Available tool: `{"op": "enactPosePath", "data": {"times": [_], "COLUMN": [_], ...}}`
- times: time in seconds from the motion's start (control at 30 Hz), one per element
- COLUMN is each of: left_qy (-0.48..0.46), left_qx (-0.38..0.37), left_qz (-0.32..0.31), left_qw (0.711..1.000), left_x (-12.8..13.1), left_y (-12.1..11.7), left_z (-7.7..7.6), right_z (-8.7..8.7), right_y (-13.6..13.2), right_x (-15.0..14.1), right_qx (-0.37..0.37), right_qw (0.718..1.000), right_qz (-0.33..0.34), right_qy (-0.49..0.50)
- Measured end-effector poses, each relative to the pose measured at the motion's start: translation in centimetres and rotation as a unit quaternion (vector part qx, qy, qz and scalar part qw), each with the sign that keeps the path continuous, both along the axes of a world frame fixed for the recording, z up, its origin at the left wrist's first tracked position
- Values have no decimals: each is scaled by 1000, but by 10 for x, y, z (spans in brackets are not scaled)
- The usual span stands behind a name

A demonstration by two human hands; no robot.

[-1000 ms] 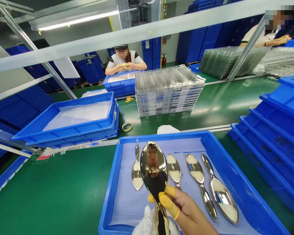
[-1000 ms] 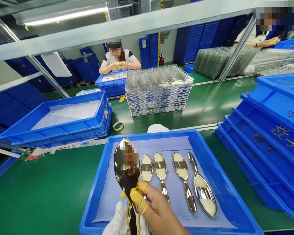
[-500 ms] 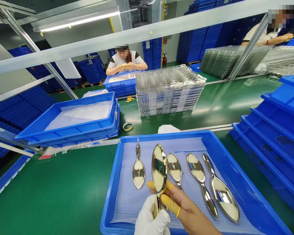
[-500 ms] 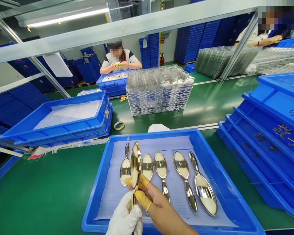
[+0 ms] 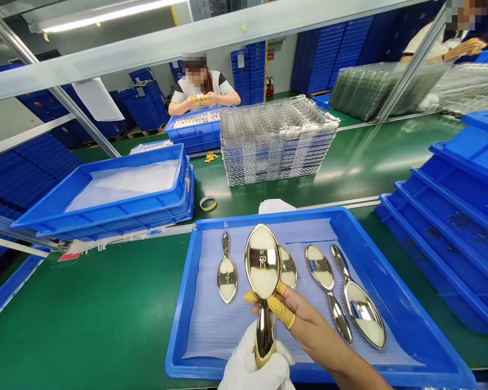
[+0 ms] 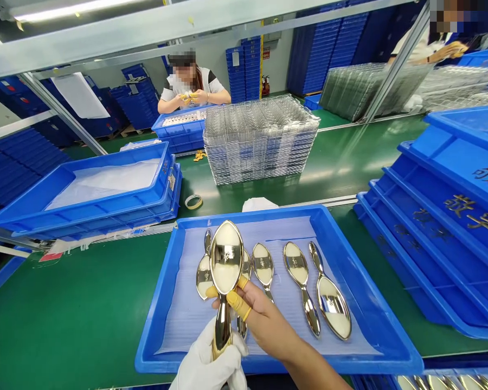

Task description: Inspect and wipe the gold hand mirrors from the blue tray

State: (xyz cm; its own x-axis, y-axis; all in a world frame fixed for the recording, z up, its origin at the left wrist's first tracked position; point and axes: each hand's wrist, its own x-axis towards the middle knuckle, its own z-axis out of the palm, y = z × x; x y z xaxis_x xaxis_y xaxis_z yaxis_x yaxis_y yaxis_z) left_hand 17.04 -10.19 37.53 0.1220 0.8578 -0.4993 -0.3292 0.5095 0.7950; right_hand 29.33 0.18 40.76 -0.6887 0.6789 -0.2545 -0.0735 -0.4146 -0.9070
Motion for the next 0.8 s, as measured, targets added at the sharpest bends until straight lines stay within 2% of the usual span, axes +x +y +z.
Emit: {"op": "enactPosePath", "data": {"times": [0.13, 0.4, 0.5, 0.63, 0.8], "left_qy": [-29, -86, -98, -64, -104], "left_qx": [-12, -10, -11, -35, -40], "left_qz": [31, -5, 6, 14, 39], "left_qw": [999, 996, 995, 997, 993], "left_x": [5, 4, 5, 6, 5], "left_y": [-4, -8, -8, -8, -8], "left_z": [8, 22, 24, 27, 30], "right_z": [1, -2, -3, -2, 0], "right_y": [1, 8, 12, 15, 16], "right_x": [0, -6, -8, -11, -14], "right_qx": [-3, -43, -68, -93, -129], "right_qw": [1000, 998, 995, 992, 987], "right_qz": [-2, -43, -73, -84, -84], "right_qy": [-1, 31, 30, 35, 46]}}
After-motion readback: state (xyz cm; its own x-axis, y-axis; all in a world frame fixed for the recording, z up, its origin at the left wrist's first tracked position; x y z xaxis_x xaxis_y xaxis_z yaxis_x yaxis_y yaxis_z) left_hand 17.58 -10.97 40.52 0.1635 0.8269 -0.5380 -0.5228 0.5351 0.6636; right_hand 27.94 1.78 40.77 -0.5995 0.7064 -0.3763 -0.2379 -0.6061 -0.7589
